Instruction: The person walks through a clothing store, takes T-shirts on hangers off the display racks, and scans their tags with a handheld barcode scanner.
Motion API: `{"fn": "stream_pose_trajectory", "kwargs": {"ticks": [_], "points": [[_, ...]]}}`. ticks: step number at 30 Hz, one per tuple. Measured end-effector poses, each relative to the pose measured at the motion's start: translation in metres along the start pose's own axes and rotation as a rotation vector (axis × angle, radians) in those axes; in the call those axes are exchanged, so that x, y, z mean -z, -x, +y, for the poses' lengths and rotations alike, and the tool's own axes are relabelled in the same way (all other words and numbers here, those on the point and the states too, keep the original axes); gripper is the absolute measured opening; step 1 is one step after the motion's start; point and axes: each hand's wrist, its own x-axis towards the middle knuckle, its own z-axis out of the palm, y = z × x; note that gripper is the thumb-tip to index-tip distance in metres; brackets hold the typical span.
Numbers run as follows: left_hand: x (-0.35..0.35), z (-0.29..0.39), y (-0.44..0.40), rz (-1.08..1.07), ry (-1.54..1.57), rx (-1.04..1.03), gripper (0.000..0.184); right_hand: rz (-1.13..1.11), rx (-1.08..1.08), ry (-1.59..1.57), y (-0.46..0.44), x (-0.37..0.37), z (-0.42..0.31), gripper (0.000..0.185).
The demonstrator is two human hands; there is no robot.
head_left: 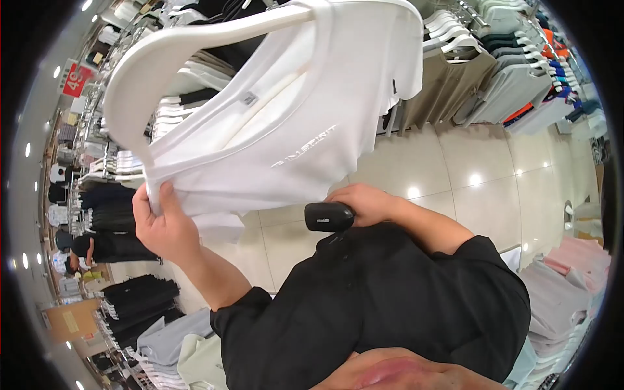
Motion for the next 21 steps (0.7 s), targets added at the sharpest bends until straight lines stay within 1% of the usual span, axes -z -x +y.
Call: {"fn": "stream_pose_trajectory", "kwargs": {"ticks": [2, 3, 4, 6, 8, 10, 11, 12, 14, 15, 17, 18, 20, 21], "points": [[0.001, -0.006, 0.000, 0.020, 0.028, 0.000, 0.023, 0.073, -0.109, -0.100, 0.015, 0.009, 0.005, 0.045], [0.002, -0.011, 0.000, 0.034, 0.035, 0.001, 0.025, 0.087, -0.114, -0.093, 0.024, 0.015, 0.008, 0.045], [0.004, -0.017, 0.000, 0.050, 0.041, 0.003, 0.026, 0.194, -0.130, -0.089, 0.033, 0.022, 0.012, 0.045], [0.011, -0.029, 0.000, 0.017, 0.045, -0.008, 0.029, 0.403, -0.158, -0.079, 0.050, 0.036, 0.021, 0.046], [0.012, -0.032, 0.000, 0.023, 0.142, 0.016, 0.030, 0.697, -0.006, 0.157, 0.062, 0.057, 0.035, 0.064], [0.017, -0.037, 0.001, -0.013, 0.135, 0.018, 0.030, 0.868, -0.179, -0.248, 0.069, 0.073, 0.027, 0.085], [0.018, -0.039, 0.003, -0.016, 0.142, 0.042, 0.031, 0.851, -0.220, -0.355, 0.071, 0.084, 0.022, 0.097], [0.018, -0.041, 0.004, -0.018, 0.149, 0.064, 0.031, 0.860, -0.260, -0.605, 0.073, 0.091, 0.017, 0.088], [0.018, -0.045, 0.008, -0.026, 0.161, 0.069, 0.032, 0.777, -0.325, -0.946, 0.084, 0.096, 0.039, 0.077], [0.018, -0.048, 0.010, -0.031, 0.165, 0.081, 0.032, 0.785, -0.322, -0.944, 0.083, 0.094, 0.041, 0.077], [0.017, -0.051, 0.015, -0.037, 0.152, 0.093, 0.033, 0.841, -0.210, -1.013, 0.078, 0.094, 0.043, 0.067], [0.020, -0.053, 0.014, -0.039, 0.132, 0.112, 0.034, 0.840, -0.207, -1.011, 0.076, 0.092, 0.045, 0.067], [0.022, -0.058, 0.018, -0.029, 0.111, 0.130, 0.035, 0.860, -0.182, -1.119, 0.082, 0.086, 0.054, 0.068], [0.022, -0.059, 0.020, -0.022, 0.090, 0.148, 0.036, 0.876, -0.162, -1.089, 0.086, 0.085, 0.057, 0.067]]}}
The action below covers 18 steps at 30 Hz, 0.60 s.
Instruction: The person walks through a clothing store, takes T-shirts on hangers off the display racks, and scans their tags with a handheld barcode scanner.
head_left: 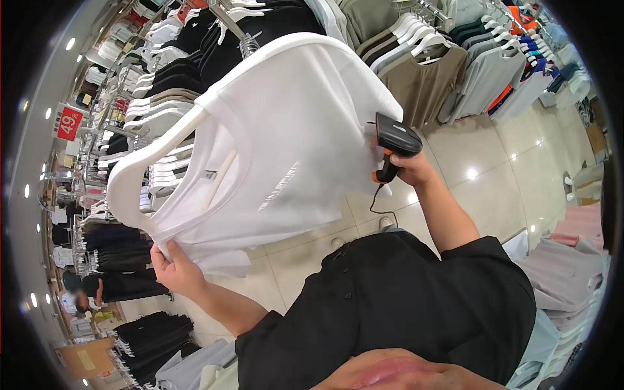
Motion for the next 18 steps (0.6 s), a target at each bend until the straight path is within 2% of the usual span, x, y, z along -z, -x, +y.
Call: {"fn": "stream_pose_trajectory", "kwargs": {"ticks": [3, 7, 12, 17, 18], "points": [[0.008, -0.011, 0.005, 0.017, -0.031, 0.040, 0.038, 0.025, 0.065, -0.034, 0.011, -0.031, -0.021, 0.069], [0.014, -0.019, 0.011, 0.038, -0.061, 0.078, 0.038, -0.020, 0.027, -0.059, 0.017, -0.026, -0.018, 0.073], [0.022, -0.034, 0.017, -0.003, -0.051, 0.121, 0.037, -0.018, 0.019, -0.056, 0.018, -0.029, -0.013, 0.067], [0.027, -0.049, 0.023, -0.009, -0.001, 0.136, 0.035, -0.019, 0.005, 0.147, 0.019, -0.022, -0.008, 0.062], [0.026, -0.050, 0.025, -0.010, 0.012, 0.132, 0.035, -0.027, -0.030, 0.142, 0.022, -0.033, -0.010, 0.069]]}}
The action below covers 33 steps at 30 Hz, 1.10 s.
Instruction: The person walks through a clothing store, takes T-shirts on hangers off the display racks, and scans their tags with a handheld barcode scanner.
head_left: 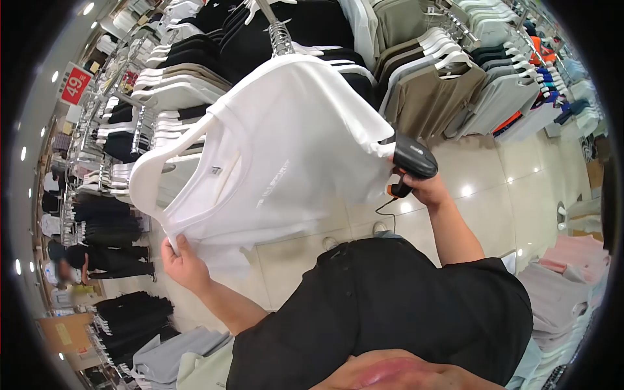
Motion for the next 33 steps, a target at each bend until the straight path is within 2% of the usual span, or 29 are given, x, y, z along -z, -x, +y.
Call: {"fn": "stream_pose_trajectory", "kwargs": {"ticks": [4, 5, 7, 8, 10, 11, 13, 17, 19, 22, 25, 26, 27, 29, 31, 33], "points": [[-0.001, 0.000, -0.004, 0.022, 0.015, 0.010, 0.035, -0.101, -0.197, 0.235, 0.009, -0.043, -0.012, 0.062], [0.000, -0.001, -0.006, 0.037, -0.020, 0.013, 0.035, -0.235, -0.140, 0.448, 0.004, -0.043, -0.006, 0.060], [0.002, -0.001, -0.009, 0.053, -0.057, 0.021, 0.036, -0.410, -0.225, 0.502, -0.001, -0.042, -0.002, 0.058], [0.004, 0.000, -0.011, 0.067, -0.083, 0.011, 0.035, -0.413, -0.229, 0.504, -0.002, -0.040, -0.001, 0.058], [0.009, 0.000, -0.017, 0.084, -0.110, 0.000, 0.034, -0.297, -0.161, 0.477, -0.005, -0.036, 0.000, 0.060], [0.012, -0.001, -0.022, 0.086, -0.115, -0.044, 0.034, -0.180, -0.151, 0.359, -0.005, -0.035, -0.004, 0.063], [0.017, 0.000, -0.031, 0.087, -0.114, -0.092, 0.034, -0.144, -0.013, 0.205, -0.026, -0.014, 0.007, 0.068], [0.023, 0.003, -0.051, 0.076, -0.072, -0.169, 0.034, -0.175, 0.083, -0.139, -0.057, -0.019, -0.012, 0.073], [0.026, 0.009, -0.059, 0.044, -0.129, -0.174, 0.031, -0.151, 0.022, -0.122, -0.067, -0.011, 0.001, 0.053], [0.031, 0.009, -0.070, -0.016, -0.134, -0.203, 0.028, -0.171, -0.097, -0.234, -0.082, -0.005, 0.031, 0.047], [0.035, 0.007, -0.083, -0.047, -0.079, -0.207, 0.025, -0.151, -0.110, -0.297, -0.095, -0.017, 0.038, 0.048], [0.037, 0.007, -0.087, -0.040, -0.080, -0.209, 0.025, -0.195, -0.140, -0.286, -0.103, -0.008, 0.047, 0.057], [0.038, 0.008, -0.090, -0.041, -0.090, -0.236, 0.025, -0.201, -0.141, -0.286, -0.102, -0.009, 0.043, 0.057], [0.039, 0.007, -0.094, -0.031, -0.101, -0.259, 0.025, -0.192, -0.126, -0.264, -0.091, -0.018, 0.022, 0.048], [0.043, 0.006, -0.099, -0.037, -0.115, -0.258, 0.025, -0.172, -0.096, -0.246, -0.089, -0.028, 0.004, 0.048], [0.047, 0.006, -0.104, -0.042, -0.127, -0.246, 0.025, -0.106, -0.015, 0.103, -0.095, -0.011, -0.008, 0.052]]}}
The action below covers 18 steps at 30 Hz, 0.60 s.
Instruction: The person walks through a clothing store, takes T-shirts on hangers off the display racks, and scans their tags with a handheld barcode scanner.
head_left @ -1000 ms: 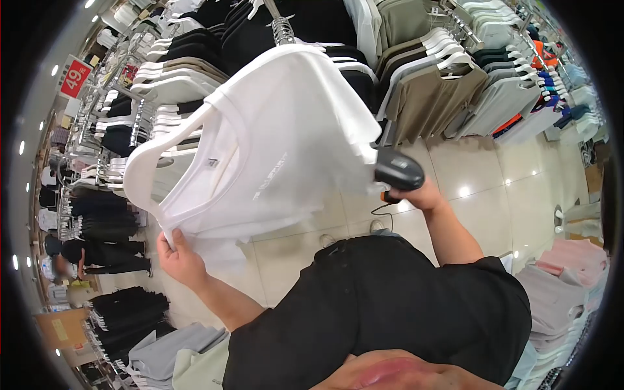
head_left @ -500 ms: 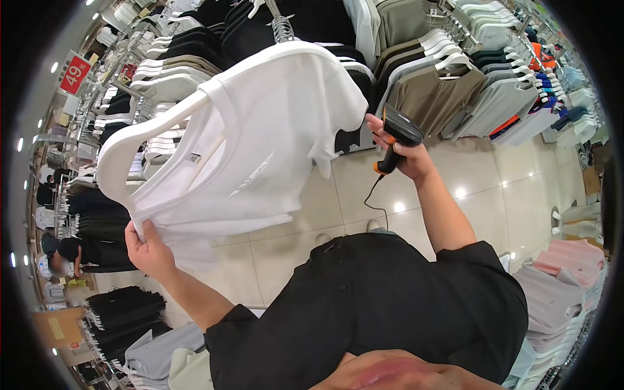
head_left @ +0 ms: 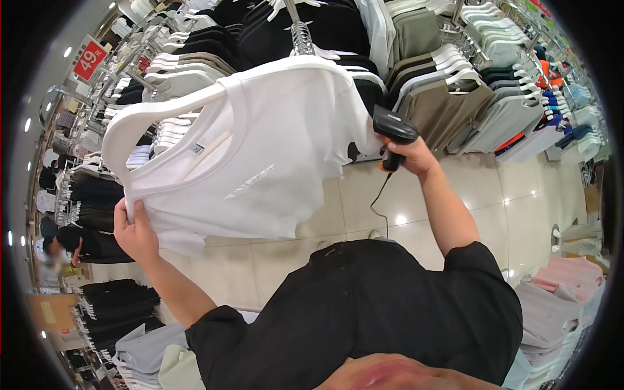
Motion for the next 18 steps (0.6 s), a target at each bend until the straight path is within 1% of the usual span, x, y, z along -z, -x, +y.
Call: {"fn": "stream_pose_trajectory", "kwargs": {"ticks": [1, 2, 4, 6, 8, 10, 12, 14, 15, 16, 18], "points": [[0.001, -0.002, -0.003, -0.017, -0.010, 0.009, 0.025, 0.017, 0.039, 0.114, 0.000, 0.002, -0.015, 0.052], [0.002, -0.006, -0.006, -0.010, -0.007, 0.008, 0.025, 0.111, -0.061, 0.196, 0.001, 0.003, -0.034, 0.051], [0.004, -0.016, -0.015, -0.039, -0.024, -0.007, 0.026, 0.135, 0.086, 0.339, -0.004, 0.011, -0.061, 0.051], [0.002, -0.023, -0.022, -0.051, -0.049, -0.015, 0.027, 0.140, 0.148, 0.546, -0.009, 0.019, -0.093, 0.050], [0.000, -0.028, -0.029, -0.062, -0.070, -0.026, 0.028, 0.129, 0.206, 0.636, -0.012, 0.020, -0.124, 0.050], [-0.003, -0.031, -0.027, -0.094, -0.027, -0.025, 0.030, 0.103, 0.241, 0.669, -0.005, 0.021, -0.149, 0.051], [-0.007, -0.035, -0.031, -0.085, 0.017, -0.035, 0.031, 0.124, 0.256, 0.678, 0.001, 0.017, -0.168, 0.051], [-0.011, -0.036, -0.035, -0.072, 0.055, -0.045, 0.031, 0.062, 0.291, 0.847, 0.000, 0.017, -0.186, 0.049], [-0.013, -0.035, -0.036, -0.057, 0.048, -0.053, 0.032, 0.076, 0.318, 0.837, 0.006, 0.008, -0.194, 0.045], [-0.014, -0.034, -0.037, -0.042, 0.041, -0.060, 0.032, 0.077, 0.325, 0.840, 0.009, 0.005, -0.201, 0.045], [-0.017, -0.037, -0.041, -0.036, 0.066, -0.069, 0.033, 0.039, 0.327, 0.808, 0.012, 0.001, -0.213, 0.040]]}}
